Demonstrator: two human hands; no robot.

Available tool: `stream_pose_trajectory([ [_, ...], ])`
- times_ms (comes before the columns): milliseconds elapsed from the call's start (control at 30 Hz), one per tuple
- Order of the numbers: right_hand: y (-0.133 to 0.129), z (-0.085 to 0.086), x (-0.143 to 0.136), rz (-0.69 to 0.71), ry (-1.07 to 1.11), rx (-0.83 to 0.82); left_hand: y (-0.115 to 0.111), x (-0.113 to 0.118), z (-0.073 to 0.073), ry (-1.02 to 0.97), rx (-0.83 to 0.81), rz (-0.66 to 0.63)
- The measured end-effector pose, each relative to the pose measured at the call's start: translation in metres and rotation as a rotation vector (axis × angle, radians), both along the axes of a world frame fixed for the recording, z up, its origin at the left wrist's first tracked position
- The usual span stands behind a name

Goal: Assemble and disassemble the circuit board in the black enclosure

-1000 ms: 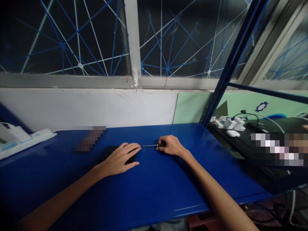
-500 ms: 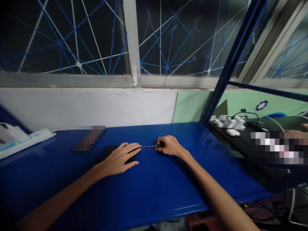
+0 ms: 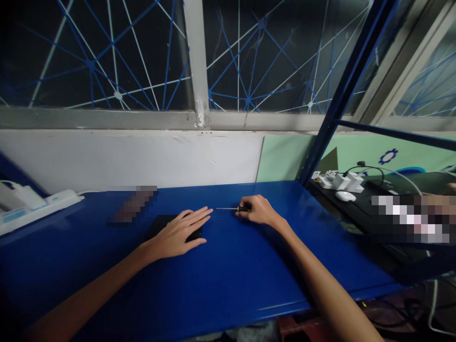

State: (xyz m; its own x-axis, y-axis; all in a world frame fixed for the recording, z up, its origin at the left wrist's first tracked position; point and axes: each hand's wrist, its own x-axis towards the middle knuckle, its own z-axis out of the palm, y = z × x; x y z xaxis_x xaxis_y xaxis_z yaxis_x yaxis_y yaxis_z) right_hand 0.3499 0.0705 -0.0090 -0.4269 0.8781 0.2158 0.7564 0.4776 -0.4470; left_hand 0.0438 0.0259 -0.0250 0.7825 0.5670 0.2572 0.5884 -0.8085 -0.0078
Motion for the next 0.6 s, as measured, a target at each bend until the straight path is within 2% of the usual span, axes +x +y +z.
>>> stream_pose_trajectory([
  [100,-0.001,0.002,0.003,0.028,0.019,-0.042,0.002,-0.002,0.001,-0.046,-0.025,0.038],
  [333,-0.016,0.004,-0.014,0.243,0.045,-0.235,0.003,-0.006,0.002,-0.052,-0.042,0.086],
  [467,-0.023,0.003,-0.024,0.339,0.054,-0.253,0.004,-0.006,0.001,-0.038,-0.045,0.088],
  [600,-0.025,0.001,-0.029,0.36,0.04,-0.256,0.005,-0.006,-0.001,-0.05,-0.033,0.072],
])
